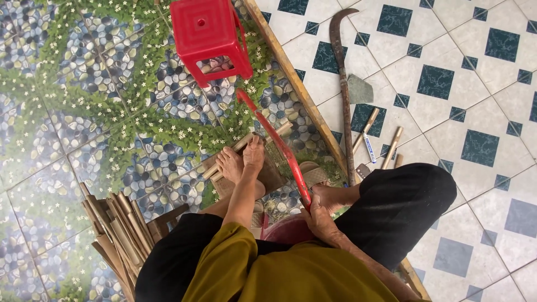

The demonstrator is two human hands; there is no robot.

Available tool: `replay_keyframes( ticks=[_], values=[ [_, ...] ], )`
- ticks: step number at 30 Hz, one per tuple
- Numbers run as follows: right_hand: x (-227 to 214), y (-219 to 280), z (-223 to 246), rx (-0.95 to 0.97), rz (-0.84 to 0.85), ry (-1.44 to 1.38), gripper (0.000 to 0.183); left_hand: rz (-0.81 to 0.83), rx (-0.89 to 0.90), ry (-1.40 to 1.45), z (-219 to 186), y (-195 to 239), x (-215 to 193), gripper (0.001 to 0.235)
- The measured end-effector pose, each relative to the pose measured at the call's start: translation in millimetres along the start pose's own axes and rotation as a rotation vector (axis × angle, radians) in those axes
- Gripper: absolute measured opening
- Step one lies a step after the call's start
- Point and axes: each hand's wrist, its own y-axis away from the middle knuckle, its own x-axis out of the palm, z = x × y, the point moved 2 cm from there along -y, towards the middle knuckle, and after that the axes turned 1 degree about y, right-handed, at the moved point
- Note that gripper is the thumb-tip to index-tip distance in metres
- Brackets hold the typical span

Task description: The person sits on the floor and uses a red bow saw to cut a bamboo stick that is held in place by their feet. They maintain a steady back-and-forth sawing motion throughout the clip.

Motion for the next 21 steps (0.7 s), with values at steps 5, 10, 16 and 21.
replay_keyframes(
  ticks=[5, 10, 16, 21],
  values=[
    [-12, 10, 20, -0.020, -0.026, -0.083, 0.043, -0.078, -0.001, 0.007, 10, 1, 27, 0.013],
    [-30, 26, 42, -0.050, -0.014, -0.198, 0.043, -0.057, -0.038, 0.012, 8, 1, 31, 0.014],
    [2, 2, 13, -0.010, -0.029, -0.112, 0.053, -0.039, -0.074, 0.013, 7, -5, 39, 0.012],
    [-6, 11, 23, 0.006, -0.039, 0.016, 0.051, -0.010, -0.065, -0.087, 2, -3, 35, 0.011]
  ],
)
